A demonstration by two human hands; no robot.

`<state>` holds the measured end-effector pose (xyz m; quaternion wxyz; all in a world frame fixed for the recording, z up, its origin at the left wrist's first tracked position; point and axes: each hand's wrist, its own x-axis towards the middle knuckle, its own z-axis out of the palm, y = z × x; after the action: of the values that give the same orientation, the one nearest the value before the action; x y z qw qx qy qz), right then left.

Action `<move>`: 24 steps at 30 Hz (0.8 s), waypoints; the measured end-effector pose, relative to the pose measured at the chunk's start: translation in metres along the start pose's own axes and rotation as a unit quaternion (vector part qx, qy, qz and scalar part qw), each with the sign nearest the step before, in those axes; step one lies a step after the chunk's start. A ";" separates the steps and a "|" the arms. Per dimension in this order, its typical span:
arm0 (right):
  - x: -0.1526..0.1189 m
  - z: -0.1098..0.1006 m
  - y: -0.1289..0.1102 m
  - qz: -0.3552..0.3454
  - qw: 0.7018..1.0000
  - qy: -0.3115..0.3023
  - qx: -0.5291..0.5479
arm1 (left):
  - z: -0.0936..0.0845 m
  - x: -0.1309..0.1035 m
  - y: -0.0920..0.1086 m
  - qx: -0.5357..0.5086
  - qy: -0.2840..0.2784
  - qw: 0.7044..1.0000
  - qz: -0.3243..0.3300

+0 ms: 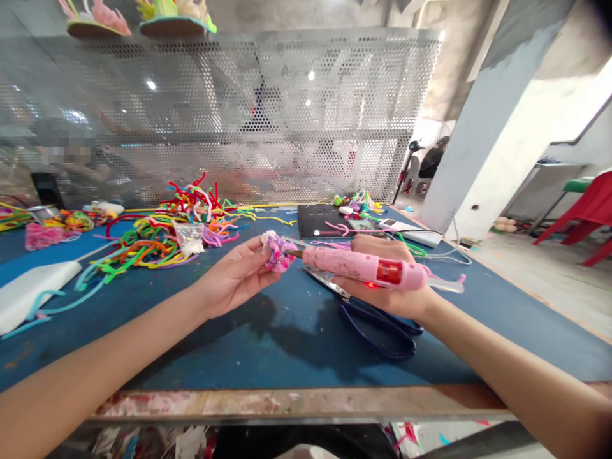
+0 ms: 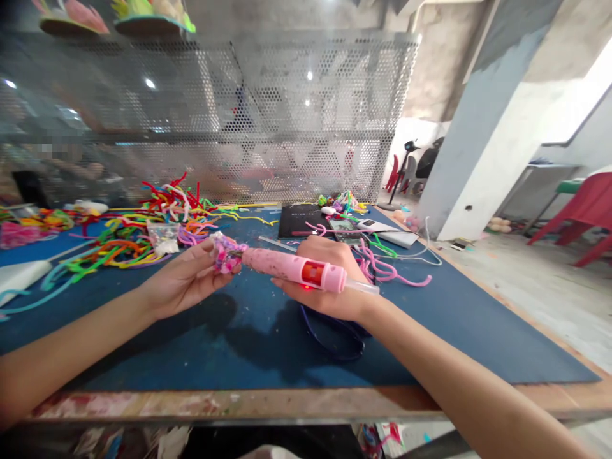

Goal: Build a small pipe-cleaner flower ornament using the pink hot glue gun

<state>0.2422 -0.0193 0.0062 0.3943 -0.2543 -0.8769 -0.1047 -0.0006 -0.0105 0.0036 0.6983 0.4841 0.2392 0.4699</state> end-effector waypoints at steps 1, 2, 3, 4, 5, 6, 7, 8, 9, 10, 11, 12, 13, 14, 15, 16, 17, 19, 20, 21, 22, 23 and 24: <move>0.000 0.001 0.000 0.001 1.000 0.006 0.004 | 0.000 0.000 0.000 -0.003 -0.001 1.000 0.002; 0.000 0.001 0.000 0.002 1.000 0.010 0.010 | 0.001 0.000 0.000 -0.005 -0.001 1.000 0.003; 0.000 0.002 0.000 0.000 1.000 0.012 0.016 | 0.001 0.000 0.000 -0.006 0.000 1.000 0.005; 0.000 0.003 0.000 -0.002 1.000 0.013 0.021 | 0.001 0.000 0.000 -0.007 0.001 1.000 0.007; 0.000 0.004 0.000 -0.004 1.000 0.012 0.025 | 0.001 0.000 0.000 -0.005 0.003 1.000 0.010; -0.001 0.004 0.000 -0.006 1.000 0.013 0.027 | 0.001 -0.001 0.000 -0.002 0.004 1.000 0.013; -0.001 0.005 0.001 -0.007 0.999 0.015 0.028 | 0.001 -0.001 0.000 0.001 0.006 1.000 0.016; -0.001 0.006 0.001 -0.007 0.999 0.017 0.027 | 0.001 -0.001 0.001 0.003 0.009 1.000 0.018; -0.001 0.006 0.001 -0.007 0.999 0.020 0.027 | 0.001 -0.001 0.001 0.004 0.011 1.000 0.021; -0.001 0.006 0.001 -0.009 0.999 0.024 0.026 | 0.000 -0.001 0.001 0.003 0.013 1.000 0.025; -0.002 0.006 0.001 -0.012 0.999 0.027 0.025 | 0.000 0.000 0.001 0.002 0.014 0.999 0.029; -0.002 0.006 0.001 -0.014 0.999 0.028 0.024 | 0.000 0.000 0.001 0.000 0.015 0.999 0.033; -0.002 0.006 0.002 -0.016 0.999 0.027 0.024 | 0.000 0.000 0.000 -0.003 0.015 0.999 0.038; -0.002 0.006 0.002 -0.018 0.999 0.025 0.026 | 0.000 0.000 0.000 -0.005 0.016 0.999 0.042; -0.002 0.006 0.002 -0.020 0.999 0.023 0.030 | 0.000 0.000 0.000 -0.006 0.017 0.999 0.045; -0.002 0.006 0.002 -0.021 0.999 0.021 0.036 | 0.000 0.000 0.000 -0.007 0.019 0.999 0.048; -0.002 0.006 0.002 -0.022 0.999 0.020 0.043 | 0.000 0.000 0.000 -0.006 0.021 0.998 0.051; -0.003 0.006 0.003 -0.026 0.998 0.019 0.052 | 0.000 0.000 0.000 -0.001 0.021 0.998 0.056; -0.003 0.006 0.003 -0.029 0.998 0.017 0.049 | 0.000 0.000 0.000 0.003 0.019 0.998 0.059; -0.003 0.006 0.003 -0.031 0.999 0.015 0.042 | 0.000 0.000 0.000 0.006 0.018 0.998 0.062; -0.003 0.006 0.002 -0.035 0.999 0.017 0.031 | 0.000 0.000 -0.001 0.007 0.019 0.998 0.064; -0.002 0.006 0.002 -0.036 0.999 0.022 0.019 | 0.000 0.001 -0.001 0.008 0.020 0.998 0.066; -0.002 0.006 0.002 -0.038 0.999 0.028 0.008 | 0.000 0.001 -0.001 0.007 0.022 0.997 0.069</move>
<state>0.2405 -0.0165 0.0007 0.4169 -0.2146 -0.8752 -0.1192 -0.0001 -0.0099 0.0029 0.6557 0.4941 0.2238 0.5252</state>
